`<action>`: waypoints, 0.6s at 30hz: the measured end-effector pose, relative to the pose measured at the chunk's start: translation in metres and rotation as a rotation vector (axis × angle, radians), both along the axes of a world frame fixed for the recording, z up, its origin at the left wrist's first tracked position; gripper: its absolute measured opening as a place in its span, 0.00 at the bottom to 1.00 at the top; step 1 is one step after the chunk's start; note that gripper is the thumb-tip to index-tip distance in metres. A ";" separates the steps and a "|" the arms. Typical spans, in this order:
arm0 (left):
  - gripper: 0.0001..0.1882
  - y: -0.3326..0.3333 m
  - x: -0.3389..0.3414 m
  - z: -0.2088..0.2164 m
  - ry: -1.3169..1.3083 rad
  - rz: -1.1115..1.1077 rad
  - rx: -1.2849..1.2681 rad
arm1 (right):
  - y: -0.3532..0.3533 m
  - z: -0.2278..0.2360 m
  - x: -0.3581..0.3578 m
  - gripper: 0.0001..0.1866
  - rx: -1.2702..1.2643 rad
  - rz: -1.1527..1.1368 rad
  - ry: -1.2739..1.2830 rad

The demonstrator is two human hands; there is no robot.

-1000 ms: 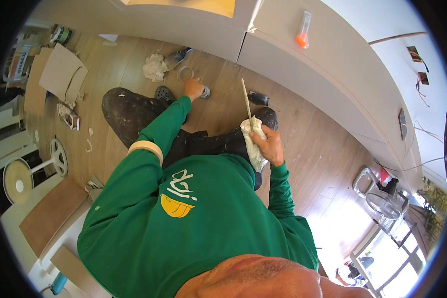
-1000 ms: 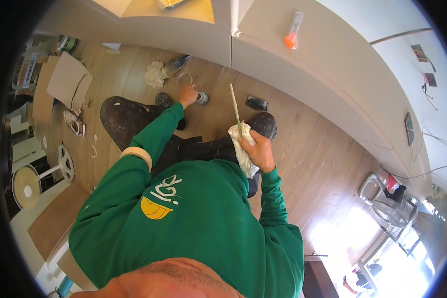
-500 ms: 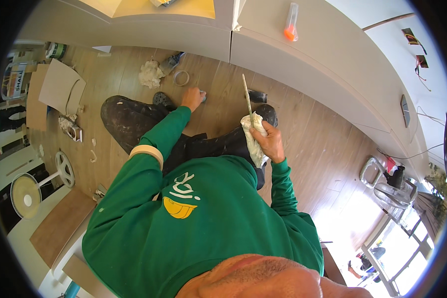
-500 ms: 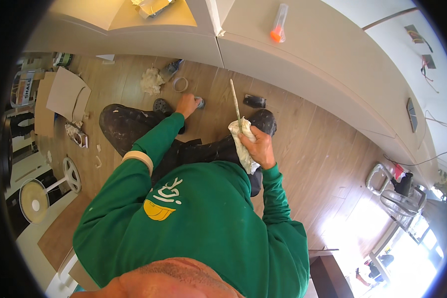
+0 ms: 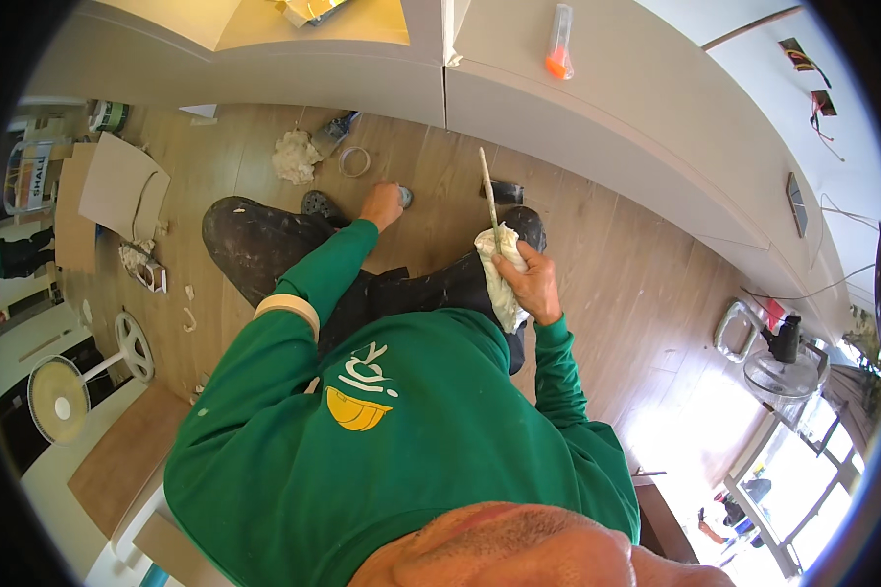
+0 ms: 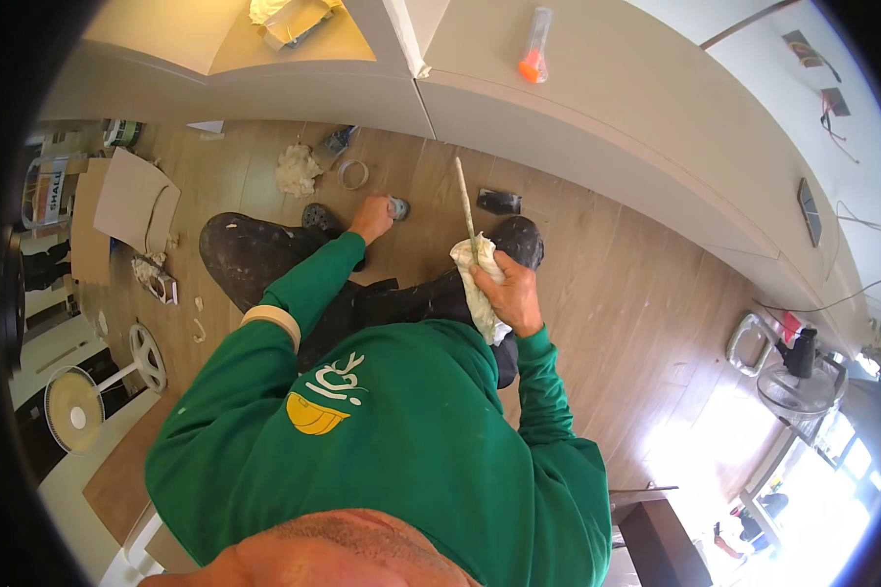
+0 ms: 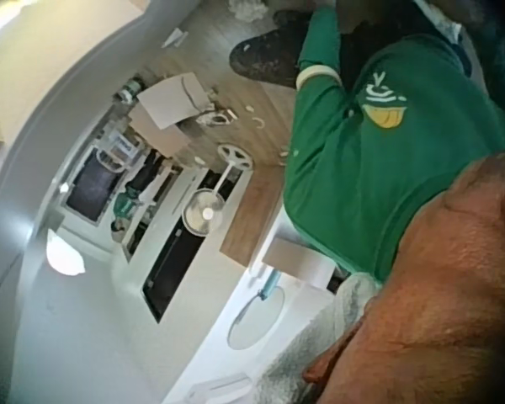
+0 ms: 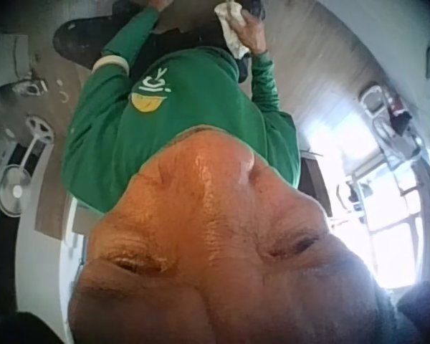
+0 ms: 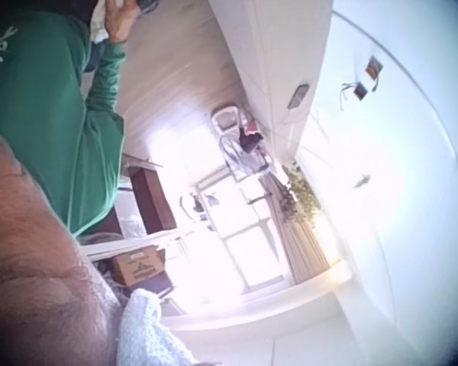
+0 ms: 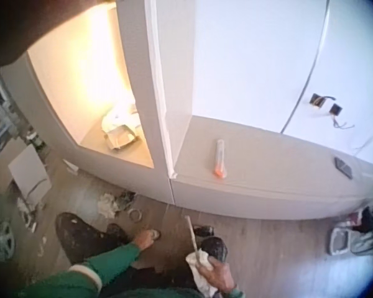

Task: The person wipes the edges and surfaces of a cabinet and a built-in shelf unit using a cloth, then uses a brush to apply a liquid to the edges, and finishes by sanding the edges with a sanding block.

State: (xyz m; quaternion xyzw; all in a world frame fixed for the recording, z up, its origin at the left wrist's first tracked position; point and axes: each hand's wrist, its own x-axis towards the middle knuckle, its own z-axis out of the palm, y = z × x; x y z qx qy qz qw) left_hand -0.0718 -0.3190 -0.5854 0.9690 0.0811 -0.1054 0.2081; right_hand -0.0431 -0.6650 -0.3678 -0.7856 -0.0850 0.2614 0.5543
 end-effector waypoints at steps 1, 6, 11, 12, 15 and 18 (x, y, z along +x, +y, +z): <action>0.15 0.000 0.002 0.011 0.092 0.060 -0.080 | -0.001 -0.004 -0.002 0.12 0.025 -0.023 0.014; 0.18 -0.009 0.000 0.016 0.155 0.074 0.009 | 0.003 0.003 -0.004 0.12 0.008 -0.013 0.005; 0.19 -0.021 0.002 0.024 0.156 0.033 0.109 | -0.001 -0.009 -0.005 0.12 -0.044 0.018 -0.006; 0.19 -0.025 0.003 0.023 0.158 0.041 0.137 | -0.001 -0.009 -0.004 0.12 -0.015 0.006 -0.013; 0.18 -0.026 -0.004 0.011 0.091 -0.045 0.280 | 0.003 -0.004 -0.003 0.13 0.015 0.013 -0.050; 0.19 -0.027 -0.004 0.015 0.052 -0.144 0.313 | 0.003 0.001 0.002 0.13 -0.008 0.049 -0.094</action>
